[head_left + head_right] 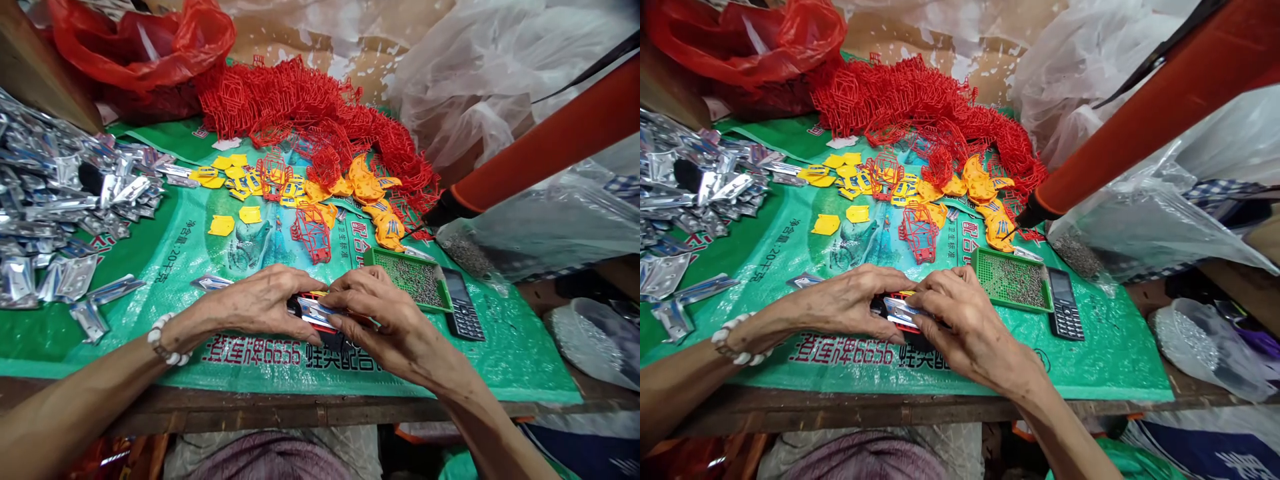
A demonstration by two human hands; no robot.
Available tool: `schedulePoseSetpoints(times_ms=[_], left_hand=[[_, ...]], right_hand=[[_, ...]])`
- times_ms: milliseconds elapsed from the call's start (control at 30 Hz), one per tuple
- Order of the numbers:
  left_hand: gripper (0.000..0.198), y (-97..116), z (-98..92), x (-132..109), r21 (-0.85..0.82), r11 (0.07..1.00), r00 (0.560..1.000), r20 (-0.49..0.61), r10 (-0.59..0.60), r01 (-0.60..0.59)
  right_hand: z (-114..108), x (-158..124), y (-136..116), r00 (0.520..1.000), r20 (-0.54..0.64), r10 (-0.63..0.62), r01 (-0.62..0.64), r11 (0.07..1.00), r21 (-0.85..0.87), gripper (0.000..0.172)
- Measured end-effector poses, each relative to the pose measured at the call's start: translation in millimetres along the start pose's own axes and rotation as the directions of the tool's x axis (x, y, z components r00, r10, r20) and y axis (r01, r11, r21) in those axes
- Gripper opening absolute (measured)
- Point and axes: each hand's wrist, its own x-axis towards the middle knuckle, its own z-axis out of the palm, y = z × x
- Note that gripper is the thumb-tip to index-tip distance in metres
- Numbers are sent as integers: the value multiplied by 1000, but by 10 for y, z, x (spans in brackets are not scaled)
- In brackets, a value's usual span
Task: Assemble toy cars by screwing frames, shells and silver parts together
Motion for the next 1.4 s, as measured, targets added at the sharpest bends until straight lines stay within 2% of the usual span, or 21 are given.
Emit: schedulePoseSetpoints(times_ms=[167,300,467,600,700,867,1033,1133,1267,1400], left_hand=[[60,1,11,2,17,998,998,3,-56,56],[56,-5,8,-5,9,999,999,10,-47,47],[56,-8,3,5,30,999,1000,9,-21,21],[54,-1,-5,25,34,999,1000,8,-3,2],[50,2,-8,36,30,1000,1000,19,-1,1],[53,1,-2,30,44,999,1000,17,-25,24],[52,12,2,3,53,999,1000,5,-8,8],[52,-23,28,-22,64,998,1000,-2,15,-15],[59,-101,77,-48,82,996,999,-35,24,-21],[62,-108,72,-46,90,996,1000,-12,-23,24]], right_hand=[[4,11,41,999,12,49,-50,995,84,12],[23,-5,-40,996,-34,84,-83,996,38,12],[49,-9,-107,995,-88,41,-43,999,-26,14],[-6,53,-73,990,5,141,-141,987,78,7],[-59,111,-49,977,86,193,-202,971,124,9],[-105,170,-27,970,143,196,-218,963,161,9],[-108,87,-35,975,138,175,-200,962,187,13],[-35,-39,-66,977,76,199,-210,958,193,19],[128,-177,-111,932,-141,333,-305,934,187,21],[189,-200,-129,927,-156,342,-303,925,229,20]])
